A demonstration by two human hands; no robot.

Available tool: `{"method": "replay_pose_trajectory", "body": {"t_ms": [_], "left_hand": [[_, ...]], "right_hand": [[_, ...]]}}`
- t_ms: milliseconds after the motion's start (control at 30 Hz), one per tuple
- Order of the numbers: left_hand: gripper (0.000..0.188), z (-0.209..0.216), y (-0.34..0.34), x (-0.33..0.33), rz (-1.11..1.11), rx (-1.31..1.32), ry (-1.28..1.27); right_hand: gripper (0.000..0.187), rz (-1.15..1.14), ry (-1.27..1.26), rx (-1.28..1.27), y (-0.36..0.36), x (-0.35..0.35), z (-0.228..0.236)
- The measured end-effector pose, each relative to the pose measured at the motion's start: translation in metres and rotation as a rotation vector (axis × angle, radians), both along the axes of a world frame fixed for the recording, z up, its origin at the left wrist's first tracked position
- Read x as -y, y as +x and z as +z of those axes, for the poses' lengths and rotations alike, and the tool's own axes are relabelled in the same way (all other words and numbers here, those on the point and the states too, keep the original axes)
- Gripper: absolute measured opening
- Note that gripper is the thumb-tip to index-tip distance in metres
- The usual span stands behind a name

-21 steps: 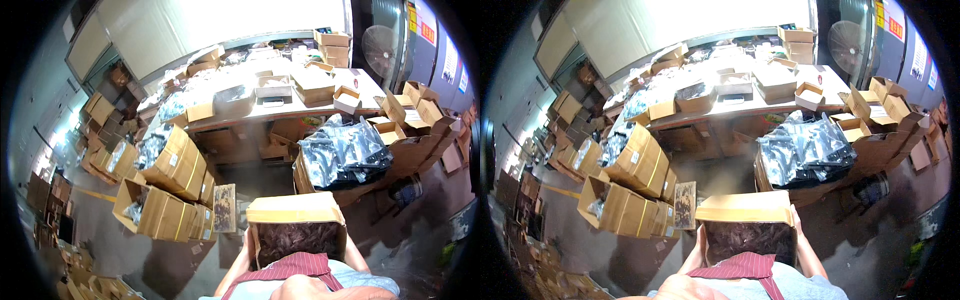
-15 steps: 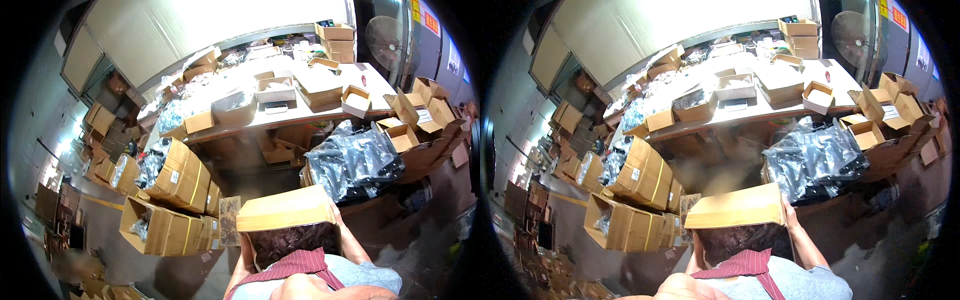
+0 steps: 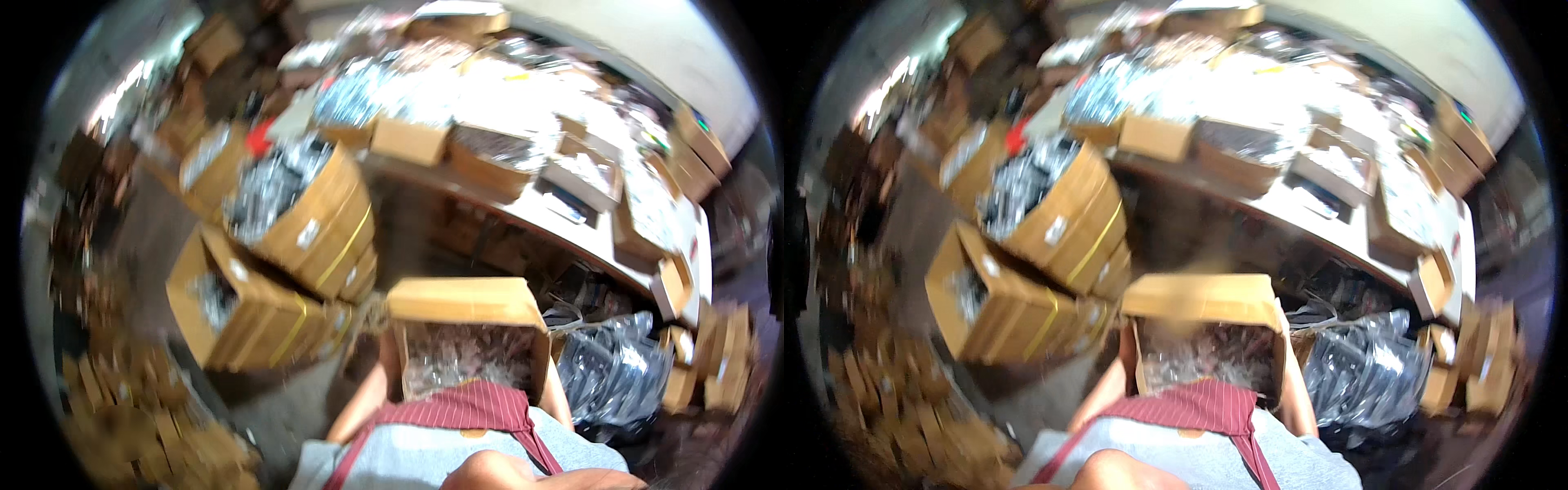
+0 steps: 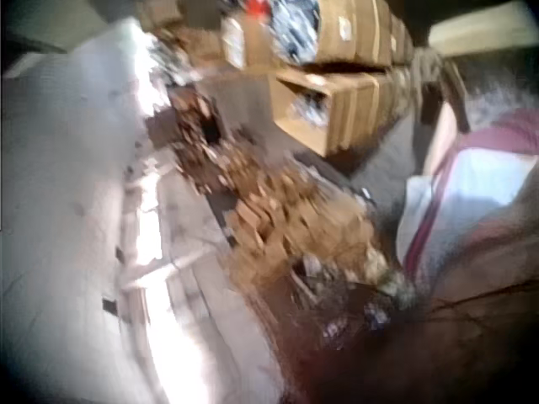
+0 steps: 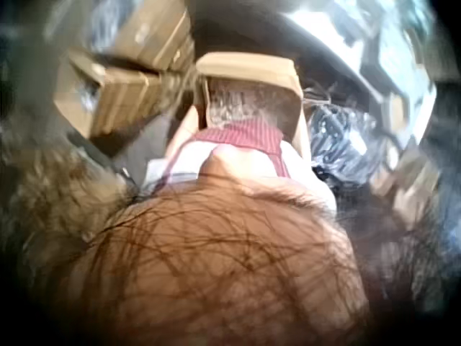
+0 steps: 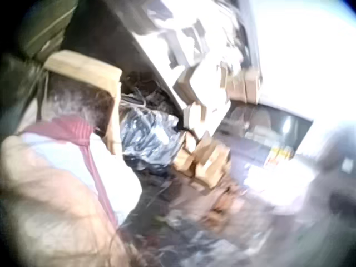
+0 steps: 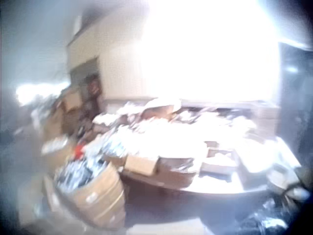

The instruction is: The person packs small items wrapped in bubble wrap into cardboard boxes on a cluttered table. They handle the items one at a time, place them into boxes, and occasionally refer to a document on the table.

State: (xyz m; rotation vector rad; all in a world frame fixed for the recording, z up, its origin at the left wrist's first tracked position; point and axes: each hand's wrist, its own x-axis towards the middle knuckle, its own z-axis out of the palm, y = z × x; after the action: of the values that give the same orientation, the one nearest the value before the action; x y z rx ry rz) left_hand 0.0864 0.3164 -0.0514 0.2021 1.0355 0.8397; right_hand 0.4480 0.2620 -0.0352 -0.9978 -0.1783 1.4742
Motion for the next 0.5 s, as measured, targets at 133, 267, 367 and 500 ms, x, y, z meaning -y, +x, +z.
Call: {"method": "replay_pose_trajectory", "body": {"t_ms": [133, 267, 367, 500], "left_hand": [[0.061, 0.003, -0.008, -0.017, 0.092, -0.016, -0.034], [0.064, -0.017, -0.027, 0.008, 0.297, 0.015, -0.153], [0.066, -0.028, -0.045, 0.024, 0.404, 0.029, -0.177], [0.069, -0.033, -0.079, 0.036, 0.473, 0.053, -0.161]], "right_hand": [[0.062, 0.181, -0.111, -0.099, -0.021, -0.077, -0.01], [0.061, 0.474, -0.299, -0.142, -0.07, -0.148, -0.04], [0.06, 0.656, -0.383, -0.182, -0.11, -0.18, -0.066], [0.059, 0.835, -0.501, -0.229, -0.165, -0.206, -0.084]]}}
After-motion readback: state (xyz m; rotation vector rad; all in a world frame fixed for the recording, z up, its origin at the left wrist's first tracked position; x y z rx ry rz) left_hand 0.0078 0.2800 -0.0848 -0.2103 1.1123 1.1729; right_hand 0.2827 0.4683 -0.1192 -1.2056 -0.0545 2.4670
